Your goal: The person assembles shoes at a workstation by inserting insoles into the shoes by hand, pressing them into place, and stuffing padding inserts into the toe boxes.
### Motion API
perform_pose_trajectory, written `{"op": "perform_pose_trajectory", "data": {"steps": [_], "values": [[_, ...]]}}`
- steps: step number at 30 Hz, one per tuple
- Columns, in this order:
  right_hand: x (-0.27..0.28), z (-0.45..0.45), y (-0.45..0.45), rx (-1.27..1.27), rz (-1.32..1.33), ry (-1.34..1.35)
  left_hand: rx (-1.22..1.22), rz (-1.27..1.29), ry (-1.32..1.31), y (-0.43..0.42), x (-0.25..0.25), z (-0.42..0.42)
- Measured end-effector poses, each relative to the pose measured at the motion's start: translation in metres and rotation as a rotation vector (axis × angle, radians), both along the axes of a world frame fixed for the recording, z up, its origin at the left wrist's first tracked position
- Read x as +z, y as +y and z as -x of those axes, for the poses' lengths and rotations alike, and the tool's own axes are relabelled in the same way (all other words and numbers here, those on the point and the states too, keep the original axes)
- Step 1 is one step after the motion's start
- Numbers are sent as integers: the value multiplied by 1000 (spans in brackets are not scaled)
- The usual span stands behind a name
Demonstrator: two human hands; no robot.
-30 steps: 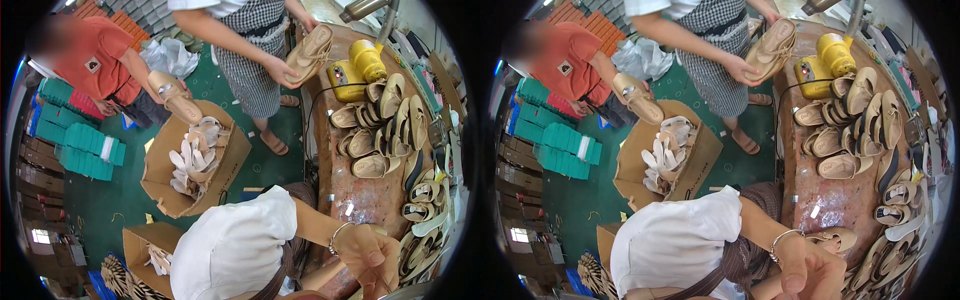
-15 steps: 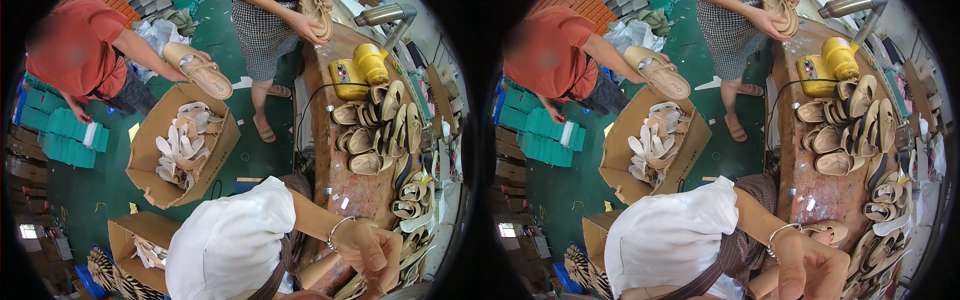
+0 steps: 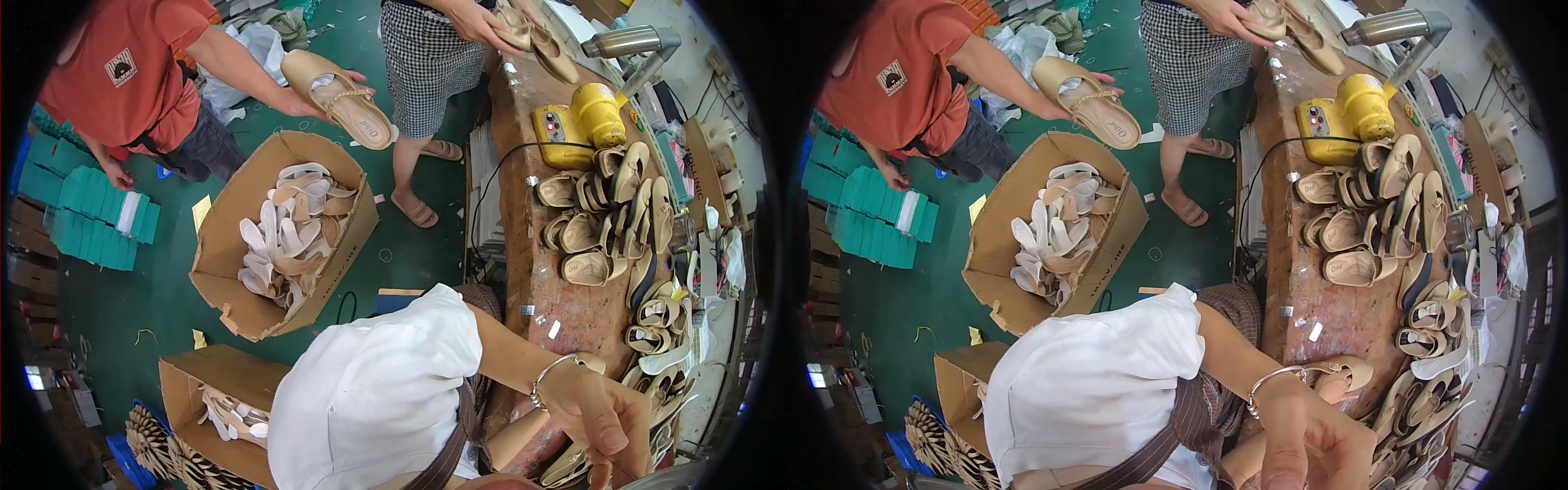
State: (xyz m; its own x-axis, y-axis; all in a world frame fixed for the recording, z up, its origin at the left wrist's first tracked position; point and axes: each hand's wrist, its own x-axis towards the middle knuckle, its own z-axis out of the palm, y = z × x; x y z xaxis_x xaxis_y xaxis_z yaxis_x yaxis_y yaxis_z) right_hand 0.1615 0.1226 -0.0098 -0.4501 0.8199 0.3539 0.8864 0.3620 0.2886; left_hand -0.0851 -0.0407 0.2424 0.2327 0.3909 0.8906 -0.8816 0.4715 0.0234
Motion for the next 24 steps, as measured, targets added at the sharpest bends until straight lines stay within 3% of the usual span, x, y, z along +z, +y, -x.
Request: {"op": "perform_pose_trajectory", "data": {"steps": [24], "values": [[-47, 19, -12, -73, 24, 129, -19, -85, 4, 15, -14, -4]]}}
